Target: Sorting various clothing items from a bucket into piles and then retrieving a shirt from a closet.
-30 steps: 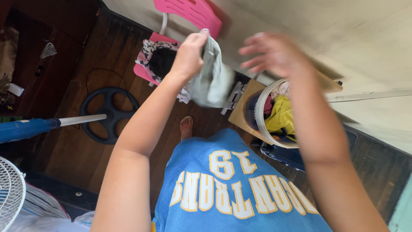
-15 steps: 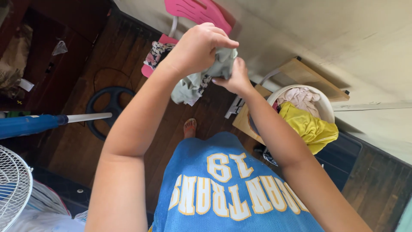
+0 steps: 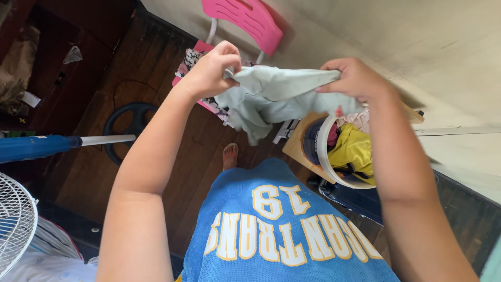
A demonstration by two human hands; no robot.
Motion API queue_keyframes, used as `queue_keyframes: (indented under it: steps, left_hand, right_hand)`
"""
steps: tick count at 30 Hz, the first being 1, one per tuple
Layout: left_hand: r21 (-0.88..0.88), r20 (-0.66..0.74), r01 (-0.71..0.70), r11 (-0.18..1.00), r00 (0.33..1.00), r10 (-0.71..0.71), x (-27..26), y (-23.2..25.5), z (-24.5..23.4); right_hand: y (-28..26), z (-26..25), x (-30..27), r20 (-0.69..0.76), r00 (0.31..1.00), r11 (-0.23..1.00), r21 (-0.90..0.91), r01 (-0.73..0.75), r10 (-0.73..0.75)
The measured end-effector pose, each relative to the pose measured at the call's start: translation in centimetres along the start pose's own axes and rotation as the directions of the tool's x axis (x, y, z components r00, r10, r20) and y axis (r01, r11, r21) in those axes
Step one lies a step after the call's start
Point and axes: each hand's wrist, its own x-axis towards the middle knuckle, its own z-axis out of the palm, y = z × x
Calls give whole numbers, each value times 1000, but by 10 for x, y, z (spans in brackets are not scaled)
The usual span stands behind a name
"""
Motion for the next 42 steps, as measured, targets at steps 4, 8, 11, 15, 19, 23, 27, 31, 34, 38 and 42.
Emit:
queue_keyframes:
  steps: [4, 8, 11, 15, 19, 23, 27, 31, 34, 38, 42]
  left_hand:
    - [-298, 55, 68, 952, 997, -54, -6, -26, 10]
    - [-43, 92, 91, 995, 992, -87, 4, -20, 21]
    - [163, -3, 70, 984, 998, -70, 19, -30, 45]
    - [-117, -116, 64, 991, 990, -77, 47, 13, 52]
    - [-299, -178, -40, 953, 984, -15, 69, -3, 63]
    - [-414, -110, 103, 904, 981, -162, 78, 2, 30]
    - [-614, 4, 233, 754, 956, -293, 77, 0, -12]
    - [-595, 31, 332, 732, 919, -392, 80, -38, -37]
    - [-572, 73, 433, 697, 873, -482, 85, -52, -47]
    - [-697, 179, 423, 579, 885, -430, 89, -40, -42]
    - [-786, 188, 342, 515, 926, -328, 94, -108, 49]
  right_hand:
    - [5, -22, -6, 37, 996, 997, -2, -75, 75]
    - [-24, -12, -7, -20, 988, 956, 257, -141, 151]
    - [-31, 3, 0, -19, 981, 888, 427, -169, 195]
    - [-59, 33, 5, 86, 995, 739, 667, -94, 49]
    - [-74, 62, 30, 139, 985, 654, 756, -37, -105]
    - [-97, 93, 64, 115, 963, 499, 866, 23, -243]
    - [-81, 130, 133, 6, 940, 314, 943, 108, -340]
    - [-94, 148, 162, -101, 900, 330, 908, 258, -424]
    - [-99, 154, 172, -153, 928, 347, 897, 275, -340]
    - [-78, 149, 164, -226, 970, 324, 915, 241, -84]
    - [8, 162, 156, -284, 955, 320, 915, 244, 86]
